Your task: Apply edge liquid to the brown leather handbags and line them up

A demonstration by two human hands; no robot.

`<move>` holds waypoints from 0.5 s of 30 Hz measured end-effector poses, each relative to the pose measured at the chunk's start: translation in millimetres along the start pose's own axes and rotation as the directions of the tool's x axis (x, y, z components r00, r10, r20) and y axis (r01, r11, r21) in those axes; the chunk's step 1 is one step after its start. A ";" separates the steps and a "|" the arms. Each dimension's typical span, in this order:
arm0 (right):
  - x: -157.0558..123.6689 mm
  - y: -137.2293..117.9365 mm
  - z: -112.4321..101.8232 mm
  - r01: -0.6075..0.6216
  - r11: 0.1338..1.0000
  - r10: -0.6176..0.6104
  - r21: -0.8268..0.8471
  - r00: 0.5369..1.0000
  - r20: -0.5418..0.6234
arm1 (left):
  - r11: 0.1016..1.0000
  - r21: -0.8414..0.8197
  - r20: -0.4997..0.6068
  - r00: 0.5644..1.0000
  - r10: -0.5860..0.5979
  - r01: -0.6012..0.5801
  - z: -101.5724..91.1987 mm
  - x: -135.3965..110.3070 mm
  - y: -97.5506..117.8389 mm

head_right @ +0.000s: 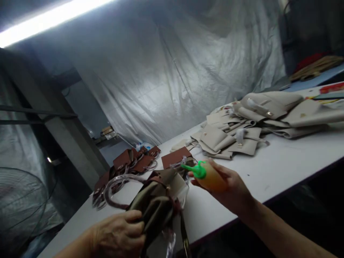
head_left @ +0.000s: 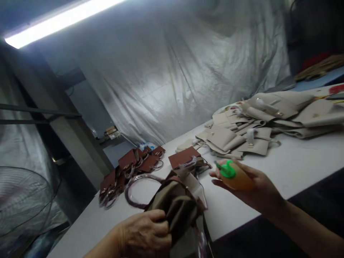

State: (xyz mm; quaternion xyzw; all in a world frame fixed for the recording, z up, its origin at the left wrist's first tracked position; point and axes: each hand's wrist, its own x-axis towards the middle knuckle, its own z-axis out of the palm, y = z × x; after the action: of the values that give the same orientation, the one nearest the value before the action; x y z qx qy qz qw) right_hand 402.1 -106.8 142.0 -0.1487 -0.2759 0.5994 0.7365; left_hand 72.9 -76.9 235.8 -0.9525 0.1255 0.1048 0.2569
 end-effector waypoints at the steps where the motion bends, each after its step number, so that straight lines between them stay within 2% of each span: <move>1: 2.9 0.0 5.1 -0.044 0.999 0.044 -0.001 0.998 0.035 | 1.000 -0.011 -0.022 1.000 0.005 -0.005 2.7 2.5 2.5; 3: 6.6 3.4 10.7 -0.121 0.992 0.123 -0.016 0.987 0.102 | 0.999 -0.038 -0.059 0.998 -0.005 0.003 5.6 6.5 6.3; 6: 4.3 13.7 7.3 -0.173 0.985 0.173 -0.019 0.969 0.177 | 0.997 -0.069 -0.108 0.993 -0.040 0.033 7.5 9.6 9.4; 11: -5.0 29.2 -8.6 -0.245 0.967 0.226 0.070 0.952 0.206 | 0.994 -0.073 -0.171 0.980 -0.098 0.087 12.1 12.1 10.4; 13: -1.7 36.4 -11.5 -0.275 0.959 0.247 0.063 0.926 0.286 | 0.994 -0.077 -0.152 0.985 -0.083 0.072 13.7 12.5 11.1; 15: 5.4 47.5 -11.1 -0.304 0.952 0.269 0.029 0.879 0.394 | 0.994 -0.092 -0.104 0.992 -0.065 0.056 14.8 11.7 13.1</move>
State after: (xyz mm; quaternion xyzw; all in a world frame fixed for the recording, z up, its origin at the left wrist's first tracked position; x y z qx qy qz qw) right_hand 371.2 -89.1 108.2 -0.0339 -0.3631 0.7309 0.5768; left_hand 78.2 -82.4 214.1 -0.9706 0.1054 0.0513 0.2104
